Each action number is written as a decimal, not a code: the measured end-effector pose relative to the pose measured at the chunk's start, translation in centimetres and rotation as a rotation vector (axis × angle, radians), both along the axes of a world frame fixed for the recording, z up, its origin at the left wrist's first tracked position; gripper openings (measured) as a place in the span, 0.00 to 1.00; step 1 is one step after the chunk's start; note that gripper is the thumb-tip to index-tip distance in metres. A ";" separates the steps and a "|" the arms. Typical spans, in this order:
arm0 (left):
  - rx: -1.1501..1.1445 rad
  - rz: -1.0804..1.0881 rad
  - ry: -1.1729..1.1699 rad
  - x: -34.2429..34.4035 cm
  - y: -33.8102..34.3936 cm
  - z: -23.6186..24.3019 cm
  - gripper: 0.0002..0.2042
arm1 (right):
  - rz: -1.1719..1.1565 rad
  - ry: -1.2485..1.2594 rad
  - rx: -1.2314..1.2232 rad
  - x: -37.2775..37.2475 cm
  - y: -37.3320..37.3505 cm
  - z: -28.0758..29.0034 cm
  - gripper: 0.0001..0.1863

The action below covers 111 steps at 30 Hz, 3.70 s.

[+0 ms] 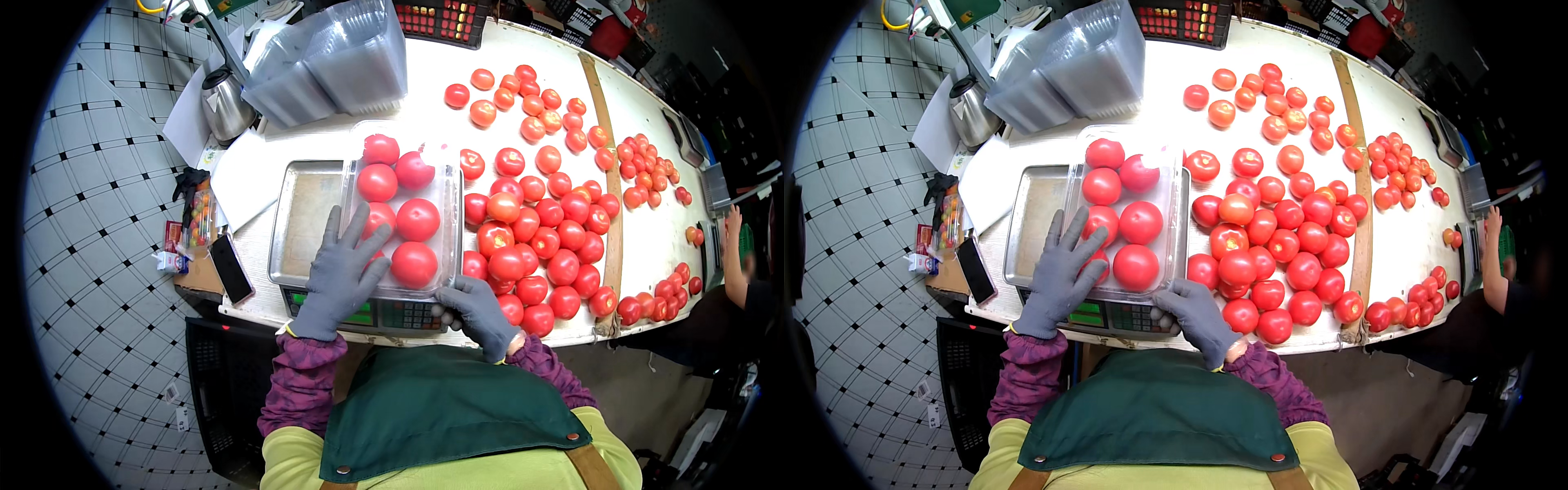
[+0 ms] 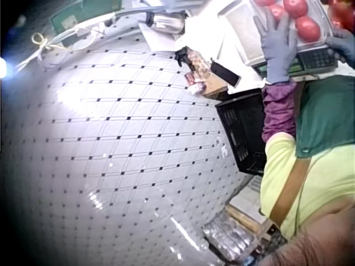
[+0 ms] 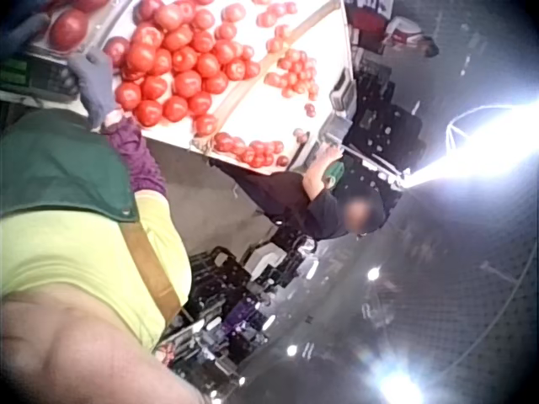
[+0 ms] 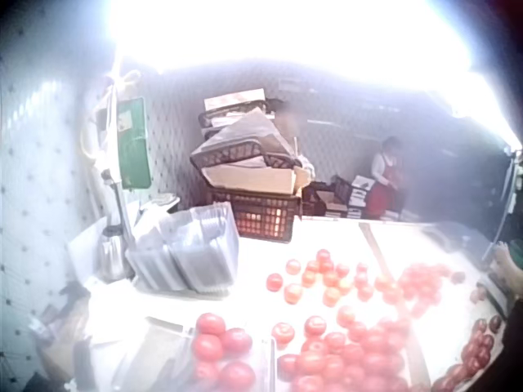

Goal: The person sorts red tomatoes on a table, picking them up and placing them into clear plastic trays on a digital scale. They repeatedly fill trays and move them aside while continuing to sort the remaining tomatoes.

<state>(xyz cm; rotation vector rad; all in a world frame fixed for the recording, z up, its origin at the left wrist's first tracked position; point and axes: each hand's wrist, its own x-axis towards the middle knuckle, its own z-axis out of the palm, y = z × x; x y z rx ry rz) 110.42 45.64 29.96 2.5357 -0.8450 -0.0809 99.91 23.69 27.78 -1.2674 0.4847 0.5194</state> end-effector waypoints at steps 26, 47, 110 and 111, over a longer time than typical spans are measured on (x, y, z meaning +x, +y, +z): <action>-1.397 0.985 0.460 -7.4 9.4 -3.5 0.14 | -0.441 -0.214 -0.086 23.2 -15.9 -4.5 0.17; -1.408 0.602 0.618 -10.1 -5.7 -6.4 0.49 | 0.251 -0.484 0.090 22.8 -8.6 2.6 0.15; -0.119 0.601 0.006 23.9 20.5 -16.6 0.11 | 0.700 -0.883 -1.853 44.9 5.1 9.7 0.07; -0.273 0.620 0.074 23.9 21.1 -16.6 0.11 | 0.681 -0.876 -1.888 45.3 5.5 9.5 0.06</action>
